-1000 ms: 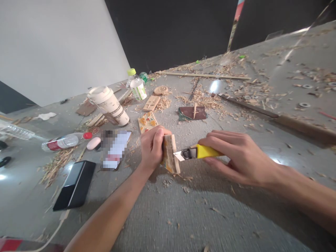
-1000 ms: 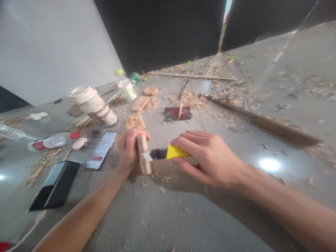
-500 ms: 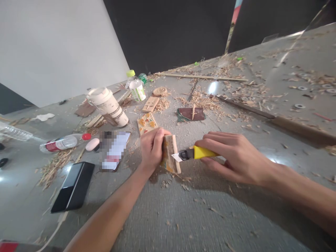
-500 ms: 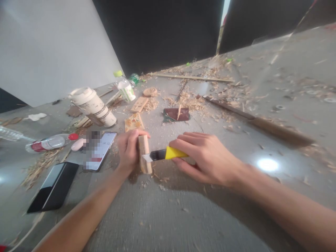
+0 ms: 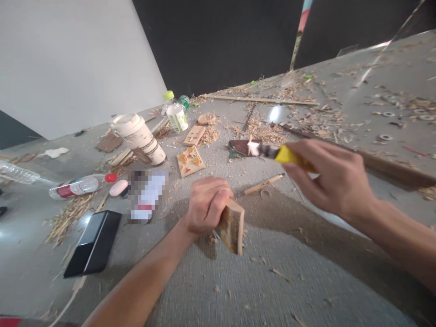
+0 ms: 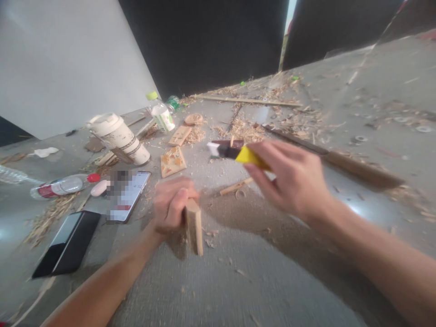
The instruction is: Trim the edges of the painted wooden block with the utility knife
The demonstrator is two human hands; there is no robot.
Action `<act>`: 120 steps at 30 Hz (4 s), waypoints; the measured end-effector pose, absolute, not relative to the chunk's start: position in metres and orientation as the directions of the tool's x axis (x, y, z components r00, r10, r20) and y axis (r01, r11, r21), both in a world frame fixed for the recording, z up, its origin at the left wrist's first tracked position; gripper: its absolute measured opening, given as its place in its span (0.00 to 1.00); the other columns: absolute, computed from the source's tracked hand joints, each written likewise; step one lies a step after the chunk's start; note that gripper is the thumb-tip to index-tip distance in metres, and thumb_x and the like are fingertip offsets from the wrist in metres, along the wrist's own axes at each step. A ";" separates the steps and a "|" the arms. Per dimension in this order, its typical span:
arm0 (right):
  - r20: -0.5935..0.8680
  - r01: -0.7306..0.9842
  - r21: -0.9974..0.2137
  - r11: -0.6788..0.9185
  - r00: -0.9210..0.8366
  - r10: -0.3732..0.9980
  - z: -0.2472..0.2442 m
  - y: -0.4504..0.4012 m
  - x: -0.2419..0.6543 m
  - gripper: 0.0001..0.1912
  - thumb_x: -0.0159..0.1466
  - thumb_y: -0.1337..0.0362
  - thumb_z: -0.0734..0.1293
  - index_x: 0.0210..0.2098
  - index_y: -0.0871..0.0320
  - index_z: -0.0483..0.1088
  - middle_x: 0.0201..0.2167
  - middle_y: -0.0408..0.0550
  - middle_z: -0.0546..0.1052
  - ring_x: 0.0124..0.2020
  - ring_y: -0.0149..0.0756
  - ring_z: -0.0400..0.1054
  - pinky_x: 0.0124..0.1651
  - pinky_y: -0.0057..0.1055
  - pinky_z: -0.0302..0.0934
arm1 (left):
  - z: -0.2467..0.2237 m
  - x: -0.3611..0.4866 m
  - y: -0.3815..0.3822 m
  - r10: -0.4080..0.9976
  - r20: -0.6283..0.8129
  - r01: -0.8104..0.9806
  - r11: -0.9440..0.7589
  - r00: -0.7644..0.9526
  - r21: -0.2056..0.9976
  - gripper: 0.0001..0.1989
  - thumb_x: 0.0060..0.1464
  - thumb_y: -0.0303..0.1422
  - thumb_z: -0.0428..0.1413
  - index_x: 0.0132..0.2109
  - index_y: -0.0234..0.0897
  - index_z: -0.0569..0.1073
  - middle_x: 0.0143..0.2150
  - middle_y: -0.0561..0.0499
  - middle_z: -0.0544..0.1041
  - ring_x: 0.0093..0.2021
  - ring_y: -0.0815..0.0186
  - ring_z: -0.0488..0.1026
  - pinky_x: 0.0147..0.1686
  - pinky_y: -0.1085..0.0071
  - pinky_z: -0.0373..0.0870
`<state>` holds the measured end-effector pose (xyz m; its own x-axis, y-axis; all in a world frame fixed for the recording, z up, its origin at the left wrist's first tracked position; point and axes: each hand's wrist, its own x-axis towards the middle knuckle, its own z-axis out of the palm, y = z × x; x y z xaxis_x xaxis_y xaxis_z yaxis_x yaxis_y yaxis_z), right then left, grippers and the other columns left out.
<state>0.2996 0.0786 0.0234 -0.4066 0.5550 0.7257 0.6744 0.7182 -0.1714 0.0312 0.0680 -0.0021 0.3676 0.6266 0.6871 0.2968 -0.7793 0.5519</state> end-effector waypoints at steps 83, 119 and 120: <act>0.617 0.595 -0.260 0.761 -0.503 0.605 0.017 0.074 0.290 0.05 0.75 0.63 0.65 0.48 0.56 0.69 0.35 0.49 0.78 0.30 0.34 0.68 0.32 0.32 0.60 | -0.010 0.028 0.080 0.787 0.603 0.253 -0.614 0.130 0.748 0.28 0.75 0.38 0.45 0.24 0.38 0.68 0.21 0.54 0.66 0.22 0.69 0.63 0.27 0.65 0.58; 0.418 0.264 -0.427 0.865 -0.791 0.447 0.014 0.072 0.287 0.07 0.75 0.63 0.60 0.48 0.56 0.67 0.36 0.49 0.75 0.35 0.36 0.67 0.39 0.36 0.60 | -0.011 0.035 0.080 0.967 0.248 0.080 -0.242 -0.067 0.967 0.28 0.72 0.42 0.47 0.21 0.39 0.66 0.18 0.54 0.63 0.20 0.69 0.58 0.23 0.68 0.55; 0.393 0.243 -0.447 0.861 -0.811 0.433 0.014 0.070 0.285 0.07 0.75 0.62 0.59 0.49 0.56 0.67 0.37 0.49 0.75 0.36 0.37 0.67 0.40 0.37 0.60 | -0.011 0.035 0.082 0.973 0.220 0.063 -0.216 -0.072 0.974 0.28 0.71 0.42 0.48 0.21 0.39 0.65 0.18 0.54 0.62 0.20 0.69 0.58 0.23 0.68 0.54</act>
